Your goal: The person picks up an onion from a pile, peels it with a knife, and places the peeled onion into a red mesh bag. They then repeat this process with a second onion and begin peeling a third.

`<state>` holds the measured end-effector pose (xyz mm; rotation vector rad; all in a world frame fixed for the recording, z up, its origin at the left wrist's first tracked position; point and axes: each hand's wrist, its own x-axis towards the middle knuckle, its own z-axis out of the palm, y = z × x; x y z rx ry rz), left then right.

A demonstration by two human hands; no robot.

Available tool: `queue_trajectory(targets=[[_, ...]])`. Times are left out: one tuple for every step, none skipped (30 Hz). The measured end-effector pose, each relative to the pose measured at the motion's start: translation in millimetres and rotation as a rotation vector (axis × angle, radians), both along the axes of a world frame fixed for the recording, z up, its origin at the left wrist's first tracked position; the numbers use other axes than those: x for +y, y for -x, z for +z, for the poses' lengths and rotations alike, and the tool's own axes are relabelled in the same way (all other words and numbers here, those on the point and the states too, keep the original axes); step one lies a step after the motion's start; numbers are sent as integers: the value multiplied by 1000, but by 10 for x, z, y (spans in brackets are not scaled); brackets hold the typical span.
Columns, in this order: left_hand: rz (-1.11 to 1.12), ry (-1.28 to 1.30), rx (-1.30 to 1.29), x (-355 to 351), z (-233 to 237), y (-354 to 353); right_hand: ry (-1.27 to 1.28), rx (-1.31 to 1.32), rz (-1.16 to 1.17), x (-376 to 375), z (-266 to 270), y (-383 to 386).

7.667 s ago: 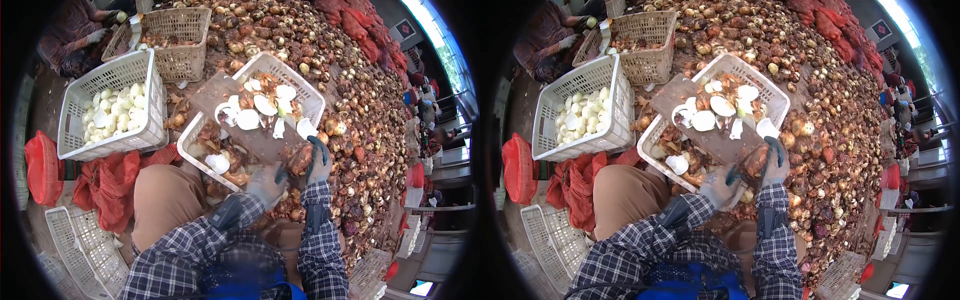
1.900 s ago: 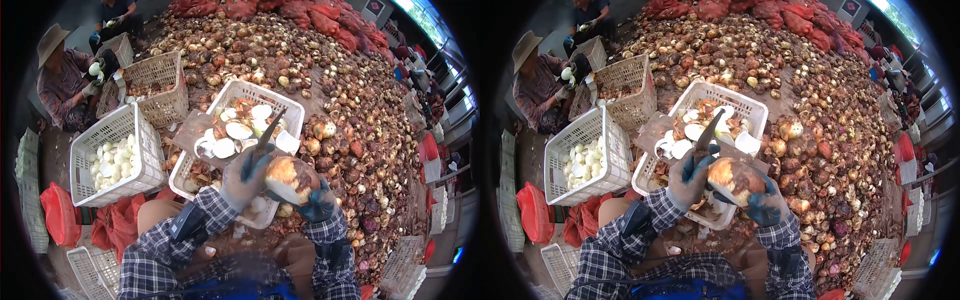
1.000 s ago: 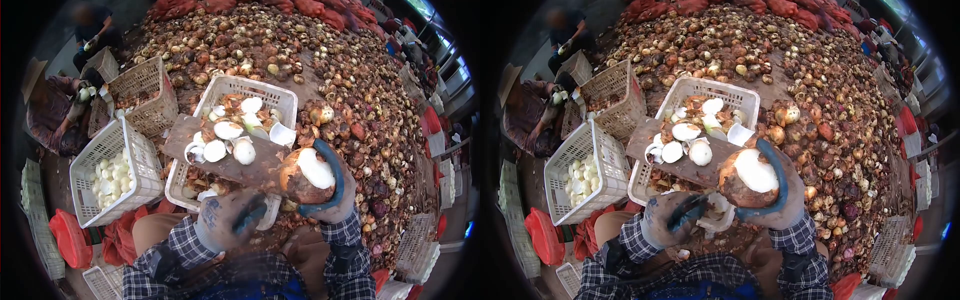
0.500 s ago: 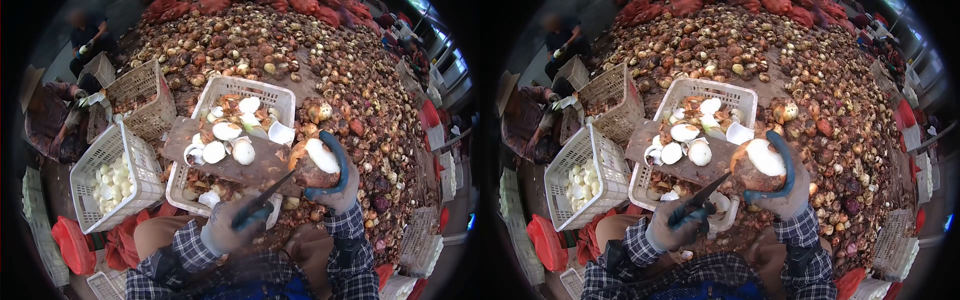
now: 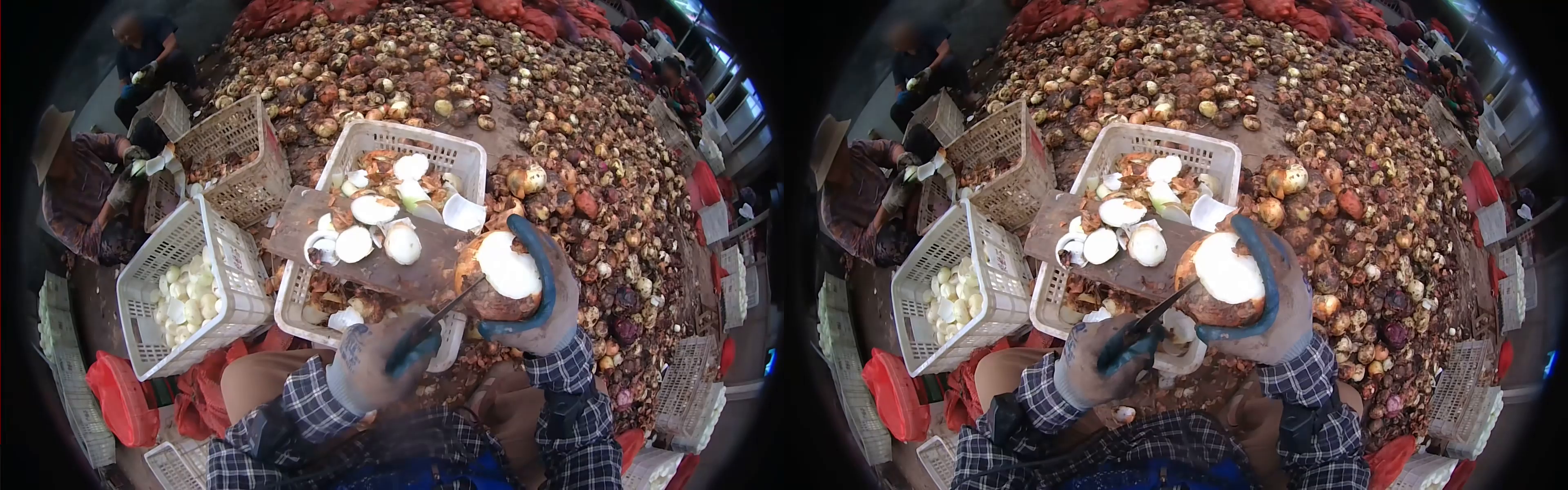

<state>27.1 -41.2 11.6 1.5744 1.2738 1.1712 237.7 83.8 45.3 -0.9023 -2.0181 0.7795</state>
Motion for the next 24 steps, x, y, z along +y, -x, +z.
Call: queue_trajectory(targets=[[6, -12, 2, 3, 20, -1, -43, -56, 10, 15, -6, -20], [-23, 51, 44, 12, 79, 18, -85, -111, 22, 36, -13, -48], [-53, 115, 86, 45, 203, 48, -127, -166, 34, 45, -14, -57], [-82, 179, 127, 58, 268, 64, -198, -236, 31, 31, 12, -52], [-67, 149, 130, 49, 247, 62, -268, -304, 28, 4, 65, -41], [-52, 119, 132, 41, 204, 56, -339, -373, 24, -17, 92, -29], [-39, 87, 135, 33, 162, 49, -218, -217, 29, -18, 54, -7], [-30, 82, 126, 21, 121, 45, -97, -61, 32, -11, -14, 18], [-23, 75, 117, 8, 79, 41, 23, 95, 33, -7, -51, 27], [-16, 69, 106, 0, 50, 36, 4, 71, 19, -5, -49, 21], [-8, 52, 89, -2, 34, 30, -14, 46, 8, 3, -45, 17], [3, 36, 72, -3, 22, 23, -32, 21, -2, 11, -43, 12], [14, 21, 55, -2, 34, 21, -101, -37, -3, 13, -36, 2], [-17, 85, 95, -1, 84, 41, -170, -95, -3, 10, -26, -9], [-47, 149, 136, 27, 212, 69, -238, -152, -2, 13, -21, -11], [-78, 212, 176, 43, 281, 86, -194, -91, 10, 17, -28, 2], [-60, 173, 174, 21, 230, 80, -151, -30, 19, 22, -41, 18], [-44, 132, 171, -7, 151, 61, -108, 31, 26, 27, -55, 22], [-29, 91, 168, -24, 105, 50, -62, 48, -5, 31, -70, 12], [-44, 93, 104, -35, 90, 47, -15, 65, -36, 39, -88, -4], [-57, 96, 39, -37, 105, 36, 32, 82, -65, 47, -101, -15], [-68, 98, -26, -39, 116, 34, 35, 93, -77, 55, -111, -17], [-67, 104, -6, -39, 123, 42, 39, 104, -88, 61, -120, -14], [-66, 109, 14, -34, 132, 51, 42, 115, -98, 69, -122, -13]])
